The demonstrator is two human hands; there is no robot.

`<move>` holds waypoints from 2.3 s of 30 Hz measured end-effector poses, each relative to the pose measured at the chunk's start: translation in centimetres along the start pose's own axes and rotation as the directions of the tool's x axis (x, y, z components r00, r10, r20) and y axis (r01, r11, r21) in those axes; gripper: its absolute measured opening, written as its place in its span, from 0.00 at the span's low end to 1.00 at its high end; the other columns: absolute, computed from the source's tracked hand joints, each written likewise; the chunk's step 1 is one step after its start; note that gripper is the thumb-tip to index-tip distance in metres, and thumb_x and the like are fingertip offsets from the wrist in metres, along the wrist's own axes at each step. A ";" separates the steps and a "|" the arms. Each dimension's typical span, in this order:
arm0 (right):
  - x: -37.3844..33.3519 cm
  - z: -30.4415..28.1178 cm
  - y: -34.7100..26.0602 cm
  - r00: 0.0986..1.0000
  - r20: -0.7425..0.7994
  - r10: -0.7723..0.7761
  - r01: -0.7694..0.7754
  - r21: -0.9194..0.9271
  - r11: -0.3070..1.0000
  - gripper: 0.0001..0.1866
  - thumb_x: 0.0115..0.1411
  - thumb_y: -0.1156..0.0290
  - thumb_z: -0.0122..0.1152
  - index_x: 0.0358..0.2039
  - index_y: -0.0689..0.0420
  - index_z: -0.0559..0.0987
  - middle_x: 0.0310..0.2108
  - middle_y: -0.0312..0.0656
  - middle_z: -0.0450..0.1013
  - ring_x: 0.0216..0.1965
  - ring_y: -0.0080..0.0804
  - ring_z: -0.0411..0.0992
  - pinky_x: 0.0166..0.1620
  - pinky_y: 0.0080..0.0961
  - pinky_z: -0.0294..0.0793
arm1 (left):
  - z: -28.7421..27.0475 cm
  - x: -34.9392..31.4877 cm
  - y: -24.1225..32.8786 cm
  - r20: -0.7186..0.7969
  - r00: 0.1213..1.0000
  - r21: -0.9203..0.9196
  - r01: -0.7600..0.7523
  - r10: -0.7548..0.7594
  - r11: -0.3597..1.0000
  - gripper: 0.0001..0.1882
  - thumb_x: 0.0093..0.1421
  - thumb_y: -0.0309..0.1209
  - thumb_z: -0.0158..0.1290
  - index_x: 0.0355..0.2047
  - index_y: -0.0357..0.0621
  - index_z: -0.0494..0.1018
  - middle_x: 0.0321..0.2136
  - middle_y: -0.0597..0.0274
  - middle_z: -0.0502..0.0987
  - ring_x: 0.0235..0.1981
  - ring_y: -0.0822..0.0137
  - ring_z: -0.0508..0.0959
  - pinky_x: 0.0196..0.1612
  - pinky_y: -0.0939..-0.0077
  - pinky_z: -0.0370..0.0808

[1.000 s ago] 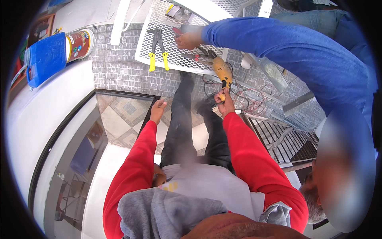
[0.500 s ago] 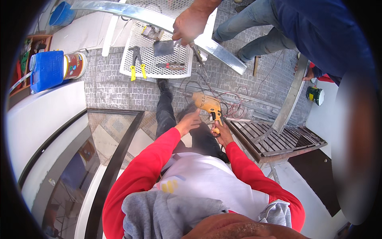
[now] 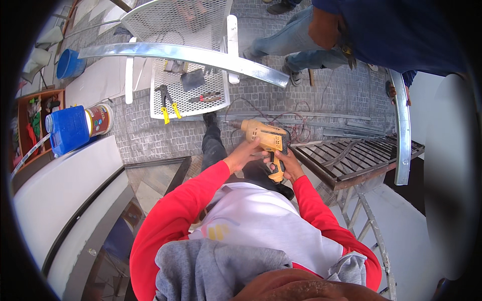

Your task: The person uses a drill and a rivet gun to attach a curved metal bar to a white mesh chair frame. They repeatedly switch between tools, drill holes, and insert rivets to secure the bar. Other workers are visible in the background.

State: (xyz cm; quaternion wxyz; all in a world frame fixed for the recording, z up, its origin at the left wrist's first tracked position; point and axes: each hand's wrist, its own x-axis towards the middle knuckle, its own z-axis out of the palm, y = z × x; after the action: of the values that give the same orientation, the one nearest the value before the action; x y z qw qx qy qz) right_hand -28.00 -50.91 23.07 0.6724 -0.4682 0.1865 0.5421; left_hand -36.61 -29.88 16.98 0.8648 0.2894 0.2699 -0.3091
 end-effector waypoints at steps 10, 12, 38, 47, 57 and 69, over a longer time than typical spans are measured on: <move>-2.0 -0.1 3.2 0.957 -0.287 -0.045 0.075 0.093 0.993 0.29 0.70 0.62 0.62 0.66 0.57 0.64 0.52 0.54 0.78 0.41 0.34 0.81 0.32 0.26 0.81 | -26.4 1.9 29.4 0.011 0.669 0.735 0.498 0.743 -0.460 0.52 0.49 0.39 0.73 0.71 0.53 0.57 0.61 0.51 0.68 0.65 0.47 0.67 0.58 0.44 0.72; -2.3 0.2 4.2 0.945 -0.327 -0.009 0.055 0.131 0.990 0.27 0.70 0.63 0.61 0.65 0.59 0.65 0.51 0.55 0.78 0.42 0.36 0.80 0.32 0.27 0.80 | -29.4 4.1 33.1 0.110 0.679 0.585 0.547 0.726 -0.599 0.53 0.50 0.38 0.72 0.73 0.58 0.55 0.63 0.52 0.67 0.68 0.47 0.64 0.61 0.40 0.69; 0.6 6.5 4.7 0.916 -0.396 0.070 0.040 0.263 0.964 0.27 0.68 0.66 0.65 0.62 0.63 0.68 0.49 0.55 0.79 0.41 0.37 0.81 0.34 0.28 0.81 | -34.6 14.0 51.3 -0.286 0.954 0.946 0.265 -0.094 -0.186 0.44 0.40 0.32 0.63 0.64 0.45 0.73 0.52 0.51 0.81 0.53 0.54 0.78 0.60 0.64 0.72; 0.9 6.9 3.8 0.925 -0.379 0.036 0.073 0.269 0.960 0.29 0.67 0.64 0.66 0.62 0.62 0.68 0.49 0.54 0.78 0.40 0.37 0.81 0.33 0.27 0.80 | -36.8 15.5 52.3 -0.356 0.928 0.934 0.350 -0.107 -0.071 0.36 0.44 0.34 0.63 0.57 0.41 0.77 0.44 0.54 0.83 0.44 0.57 0.81 0.50 0.64 0.77; 1.5 6.7 3.5 0.930 -0.367 0.004 0.101 0.265 0.959 0.30 0.66 0.64 0.68 0.63 0.62 0.66 0.47 0.53 0.79 0.40 0.37 0.81 0.33 0.28 0.80 | -36.7 15.4 52.3 -0.396 0.908 0.916 0.401 -0.137 0.011 0.34 0.48 0.37 0.62 0.57 0.41 0.77 0.42 0.52 0.83 0.39 0.56 0.83 0.44 0.62 0.79; 1.5 7.3 2.4 0.941 -0.337 -0.026 0.128 0.284 0.950 0.30 0.66 0.63 0.68 0.62 0.64 0.67 0.48 0.53 0.79 0.40 0.37 0.81 0.34 0.28 0.80 | -33.6 12.2 48.9 -0.250 0.962 0.964 0.236 -0.107 -0.123 0.44 0.56 0.53 0.67 0.66 0.40 0.69 0.56 0.48 0.78 0.57 0.54 0.76 0.64 0.61 0.67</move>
State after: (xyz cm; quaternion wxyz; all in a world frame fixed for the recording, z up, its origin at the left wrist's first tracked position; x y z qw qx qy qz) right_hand -31.57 -44.09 24.50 0.7161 -0.4511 0.3579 0.3945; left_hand -4.38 19.34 2.31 0.3057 0.8078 0.0256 -0.5033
